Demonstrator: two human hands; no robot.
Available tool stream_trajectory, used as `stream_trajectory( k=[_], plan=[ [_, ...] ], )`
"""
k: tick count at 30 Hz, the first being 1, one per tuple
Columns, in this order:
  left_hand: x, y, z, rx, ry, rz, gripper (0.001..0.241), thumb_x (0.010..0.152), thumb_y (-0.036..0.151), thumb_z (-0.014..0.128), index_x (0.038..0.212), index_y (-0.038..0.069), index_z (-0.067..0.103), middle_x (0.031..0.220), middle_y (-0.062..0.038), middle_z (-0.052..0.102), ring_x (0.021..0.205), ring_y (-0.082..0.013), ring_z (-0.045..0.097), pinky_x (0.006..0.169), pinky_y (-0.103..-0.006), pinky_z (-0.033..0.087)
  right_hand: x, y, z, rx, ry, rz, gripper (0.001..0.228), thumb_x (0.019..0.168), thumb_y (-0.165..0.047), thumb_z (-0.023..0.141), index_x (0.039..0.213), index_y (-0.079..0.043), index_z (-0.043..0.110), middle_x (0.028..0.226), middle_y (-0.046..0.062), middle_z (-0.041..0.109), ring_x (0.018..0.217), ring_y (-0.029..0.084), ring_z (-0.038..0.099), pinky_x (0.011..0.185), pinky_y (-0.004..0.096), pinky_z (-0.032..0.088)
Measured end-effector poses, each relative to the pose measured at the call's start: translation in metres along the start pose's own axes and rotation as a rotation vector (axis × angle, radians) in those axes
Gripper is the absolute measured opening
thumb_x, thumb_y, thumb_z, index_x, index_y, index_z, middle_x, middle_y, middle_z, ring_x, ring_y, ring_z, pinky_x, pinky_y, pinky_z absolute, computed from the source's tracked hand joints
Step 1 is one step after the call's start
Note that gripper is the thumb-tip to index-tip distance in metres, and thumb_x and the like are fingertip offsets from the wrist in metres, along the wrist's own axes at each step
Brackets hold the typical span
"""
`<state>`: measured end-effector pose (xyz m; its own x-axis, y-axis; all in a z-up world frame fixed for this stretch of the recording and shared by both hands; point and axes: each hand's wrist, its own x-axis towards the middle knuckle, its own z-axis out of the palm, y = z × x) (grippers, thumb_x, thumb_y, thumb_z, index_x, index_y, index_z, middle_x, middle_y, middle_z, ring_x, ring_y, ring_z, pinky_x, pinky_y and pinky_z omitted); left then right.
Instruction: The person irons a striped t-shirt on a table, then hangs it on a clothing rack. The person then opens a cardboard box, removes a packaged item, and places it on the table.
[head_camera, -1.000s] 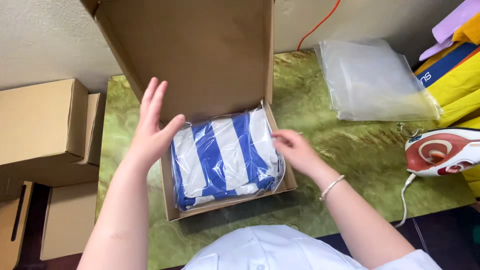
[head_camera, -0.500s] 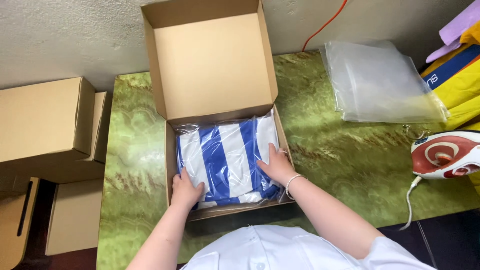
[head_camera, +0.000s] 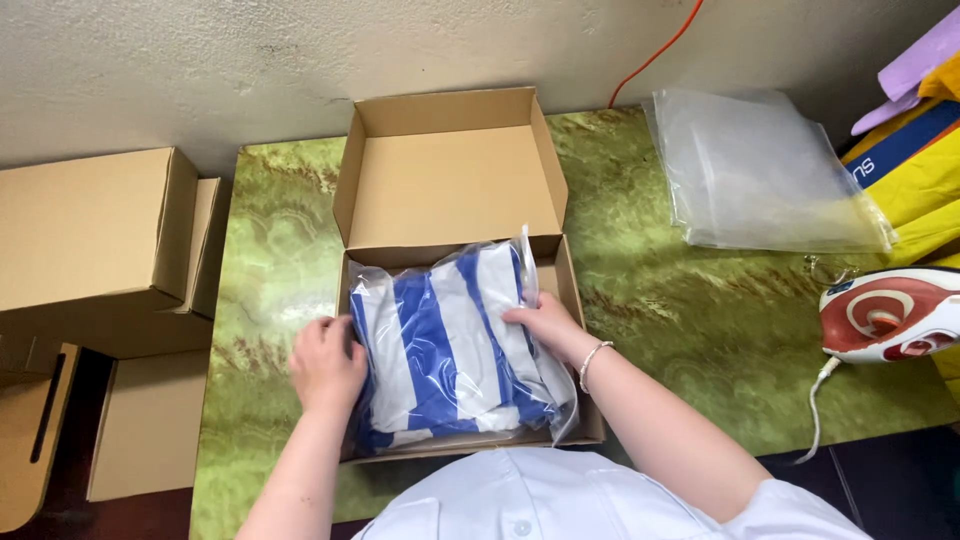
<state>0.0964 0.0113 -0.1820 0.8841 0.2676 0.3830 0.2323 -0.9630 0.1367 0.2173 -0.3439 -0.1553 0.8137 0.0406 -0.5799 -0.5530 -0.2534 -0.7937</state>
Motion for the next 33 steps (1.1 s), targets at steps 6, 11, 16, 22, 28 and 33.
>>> stream_trajectory(
  k=[6, 11, 16, 22, 28, 33],
  plan=[
    [-0.018, -0.085, 0.087, -0.4, -0.669, -0.541, 0.056, 0.098, 0.04, 0.078, 0.149, 0.016, 0.081, 0.141, -0.017, 0.086, 0.143, -0.0402, 0.074, 0.115, -0.0568, 0.061, -0.017, -0.041, -0.018, 0.573, -0.121, -0.208, 0.039, 0.073, 0.007, 0.092, 0.11, -0.002, 0.083, 0.099, 0.014, 0.086, 0.092, 0.029, 0.084, 0.08, 0.043, 0.069],
    [-0.027, -0.098, 0.069, -0.361, -0.474, -0.582, 0.04, 0.106, 0.028, 0.072, 0.137, 0.004, 0.081, 0.124, -0.032, 0.085, 0.134, -0.0527, 0.075, 0.11, -0.064, 0.06, -0.085, -0.129, -0.065, 0.85, -0.229, -0.225, 0.044, 0.077, 0.002, 0.077, 0.12, -0.005, 0.085, 0.115, 0.019, 0.089, 0.107, 0.036, 0.088, 0.1, 0.049, 0.069],
    [-0.041, -0.177, 0.05, -0.303, -0.385, -0.624, 0.042, 0.109, 0.02, 0.075, 0.147, 0.004, 0.08, 0.13, -0.036, 0.084, 0.134, -0.0565, 0.075, 0.11, -0.0666, 0.06, 0.004, -0.092, -0.156, 1.028, -0.208, -0.257, 0.032, 0.081, -0.005, 0.073, 0.11, 0.0, 0.085, 0.111, 0.023, 0.087, 0.104, 0.041, 0.089, 0.107, 0.053, 0.066],
    [-0.051, -0.21, -0.014, -0.324, -0.52, -0.879, 0.045, 0.115, 0.025, 0.058, 0.158, 0.017, 0.068, 0.142, -0.019, 0.081, 0.124, -0.047, 0.075, 0.101, -0.059, 0.057, 0.1, 0.01, -0.29, 0.273, 0.412, -0.841, 0.019, 0.104, -0.004, 0.081, 0.119, -0.014, 0.085, 0.119, 0.002, 0.083, 0.116, 0.016, 0.076, 0.116, 0.031, 0.065],
    [-0.051, -0.195, -0.035, -0.388, -0.506, -0.959, 0.059, 0.119, 0.019, 0.054, 0.177, 0.008, 0.05, 0.164, -0.025, 0.066, 0.144, -0.0485, 0.065, 0.115, -0.0614, 0.052, -0.017, -0.066, -0.158, -0.087, 0.568, 0.114, 0.112, 0.104, -0.006, 0.079, 0.183, -0.024, 0.001, 0.19, 0.026, -0.002, 0.178, 0.046, 0.014, 0.144, 0.068, 0.023],
    [-0.053, -0.206, -0.023, -0.416, -0.479, -0.888, 0.043, 0.115, 0.015, 0.056, 0.156, 0.007, 0.062, 0.15, -0.027, 0.075, 0.135, -0.0516, 0.069, 0.111, -0.0621, 0.054, 0.027, -0.08, -0.053, -0.377, 0.23, -0.25, 0.067, 0.099, -0.013, 0.076, 0.163, -0.012, 0.057, 0.179, 0.013, 0.021, 0.1, 0.024, 0.069, 0.07, 0.032, 0.062]
  ],
)
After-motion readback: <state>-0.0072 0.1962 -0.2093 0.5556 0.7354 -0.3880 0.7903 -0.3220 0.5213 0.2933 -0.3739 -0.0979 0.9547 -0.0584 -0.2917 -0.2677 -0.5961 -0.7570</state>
